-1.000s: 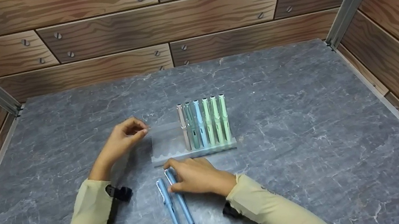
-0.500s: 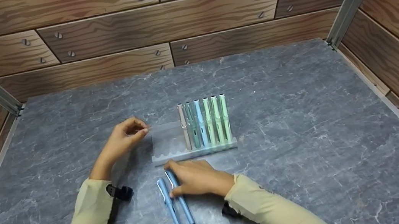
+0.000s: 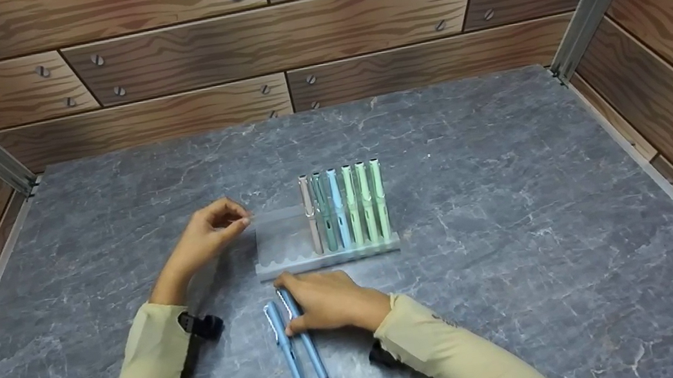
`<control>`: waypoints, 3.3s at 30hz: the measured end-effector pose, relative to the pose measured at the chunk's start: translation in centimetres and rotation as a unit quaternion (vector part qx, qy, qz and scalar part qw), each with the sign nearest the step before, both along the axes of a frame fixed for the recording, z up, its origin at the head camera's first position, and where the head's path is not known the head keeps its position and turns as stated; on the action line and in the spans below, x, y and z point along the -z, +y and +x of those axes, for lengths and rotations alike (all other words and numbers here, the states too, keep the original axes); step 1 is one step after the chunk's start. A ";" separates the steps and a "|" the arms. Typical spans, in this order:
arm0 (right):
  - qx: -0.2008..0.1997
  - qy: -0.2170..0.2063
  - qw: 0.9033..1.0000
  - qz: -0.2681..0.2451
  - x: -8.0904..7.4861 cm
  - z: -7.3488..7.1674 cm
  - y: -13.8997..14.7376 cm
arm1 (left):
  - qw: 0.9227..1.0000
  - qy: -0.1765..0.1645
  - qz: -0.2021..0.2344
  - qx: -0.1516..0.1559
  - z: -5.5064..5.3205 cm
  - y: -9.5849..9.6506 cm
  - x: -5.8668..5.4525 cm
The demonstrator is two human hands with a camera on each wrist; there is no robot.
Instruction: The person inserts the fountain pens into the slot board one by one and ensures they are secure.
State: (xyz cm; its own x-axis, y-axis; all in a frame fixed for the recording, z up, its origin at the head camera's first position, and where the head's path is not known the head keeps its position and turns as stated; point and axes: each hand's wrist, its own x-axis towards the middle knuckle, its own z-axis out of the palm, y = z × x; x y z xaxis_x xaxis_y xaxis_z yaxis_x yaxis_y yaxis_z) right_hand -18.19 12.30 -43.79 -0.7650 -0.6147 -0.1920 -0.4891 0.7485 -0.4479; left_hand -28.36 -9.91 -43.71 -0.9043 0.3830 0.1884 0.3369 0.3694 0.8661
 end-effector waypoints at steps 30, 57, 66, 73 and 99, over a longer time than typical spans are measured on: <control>0.011 0.007 1.000 0.012 0.1 -0.1 -0.2 | 1.000 0.009 -0.008 0.001 -0.1 0.0 0.1; 0.006 0.023 0.999 -0.022 -0.1 -0.4 0.3 | 1.000 0.002 -0.008 -0.005 -0.1 0.1 -0.1; 0.016 -0.005 0.998 -0.065 -1.0 -0.3 0.8 | 1.000 0.000 -0.010 -0.002 0.0 0.1 -0.1; 0.016 -0.009 0.996 -0.089 -1.6 -0.2 1.2 | 1.000 0.009 -0.016 0.000 0.0 0.0 0.0; 0.050 -0.017 0.984 -0.172 -3.8 -0.4 2.2 | 1.000 0.003 -0.003 -0.001 0.0 0.0 0.1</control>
State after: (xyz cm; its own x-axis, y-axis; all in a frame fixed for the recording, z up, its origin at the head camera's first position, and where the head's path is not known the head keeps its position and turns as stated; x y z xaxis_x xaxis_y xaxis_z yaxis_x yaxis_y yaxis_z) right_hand -18.56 14.51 -39.96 -0.8220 -0.5693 -0.0130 -0.4002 0.5937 -0.6981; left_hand -28.38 -9.88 -43.83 -0.9040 0.3819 0.1921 0.3415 0.3748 0.8619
